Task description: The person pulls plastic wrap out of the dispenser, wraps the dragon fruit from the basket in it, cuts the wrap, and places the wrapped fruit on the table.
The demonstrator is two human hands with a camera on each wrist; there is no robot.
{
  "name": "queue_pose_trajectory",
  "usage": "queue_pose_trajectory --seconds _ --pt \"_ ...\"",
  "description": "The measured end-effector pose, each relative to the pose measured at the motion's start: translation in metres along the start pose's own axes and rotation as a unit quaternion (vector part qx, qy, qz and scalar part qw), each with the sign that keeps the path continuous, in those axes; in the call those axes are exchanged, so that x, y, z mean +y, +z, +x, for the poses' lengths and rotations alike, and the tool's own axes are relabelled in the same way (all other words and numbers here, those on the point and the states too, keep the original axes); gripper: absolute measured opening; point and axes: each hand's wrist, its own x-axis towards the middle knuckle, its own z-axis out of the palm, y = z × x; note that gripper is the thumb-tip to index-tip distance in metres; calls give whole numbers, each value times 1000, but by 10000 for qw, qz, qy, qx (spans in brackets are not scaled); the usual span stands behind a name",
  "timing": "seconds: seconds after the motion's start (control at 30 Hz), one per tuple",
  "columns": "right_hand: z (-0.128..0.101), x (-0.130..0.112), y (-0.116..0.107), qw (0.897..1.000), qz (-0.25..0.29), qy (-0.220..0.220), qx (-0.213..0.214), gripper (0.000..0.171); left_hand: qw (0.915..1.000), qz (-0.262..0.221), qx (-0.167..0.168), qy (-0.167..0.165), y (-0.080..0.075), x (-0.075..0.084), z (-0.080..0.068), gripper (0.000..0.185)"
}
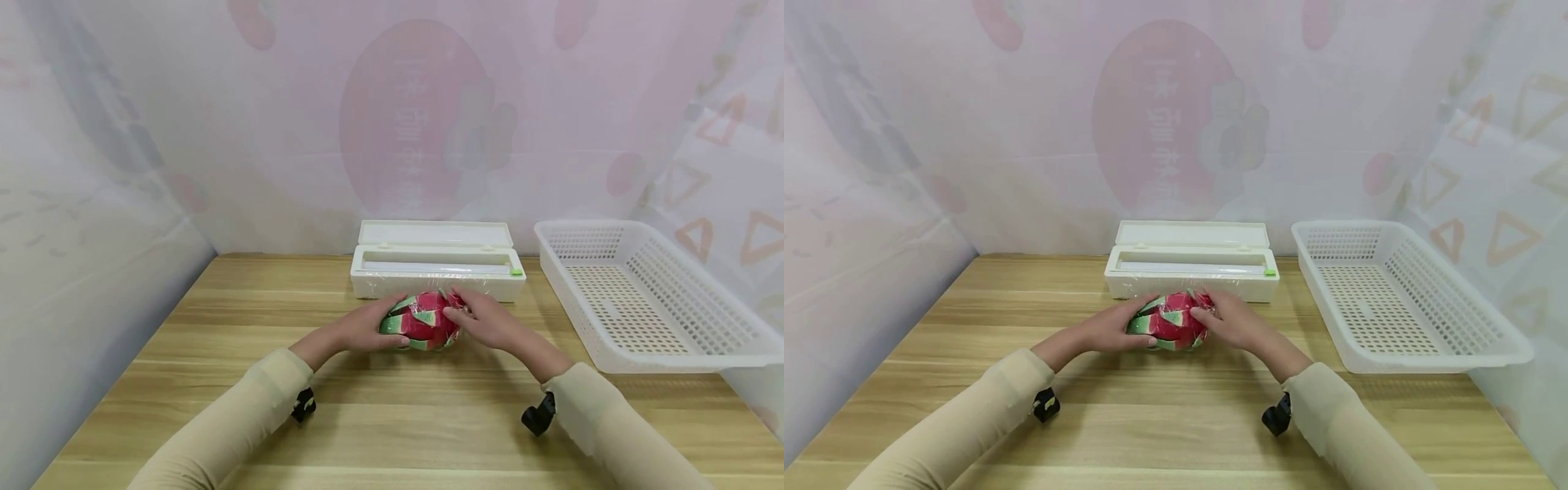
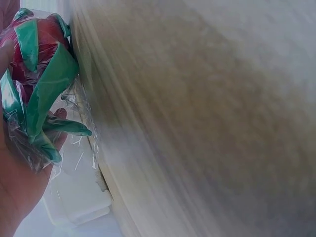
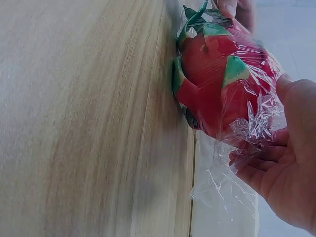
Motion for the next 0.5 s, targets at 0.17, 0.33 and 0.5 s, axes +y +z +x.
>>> queue_pose_trajectory --seconds 0.17,0.33,0.5 --pt "0 -1 -2 10000 25 0 -33 64 10000 39 8 36 0 -1 2 92" --pt "0 -1 -4 10000 -24 29 -22 63 9998 83 51 159 -3 0 3 89" --pt "0 1 -6 10000 -16 82 -26 64 9997 148 156 130 -9 4 4 87"
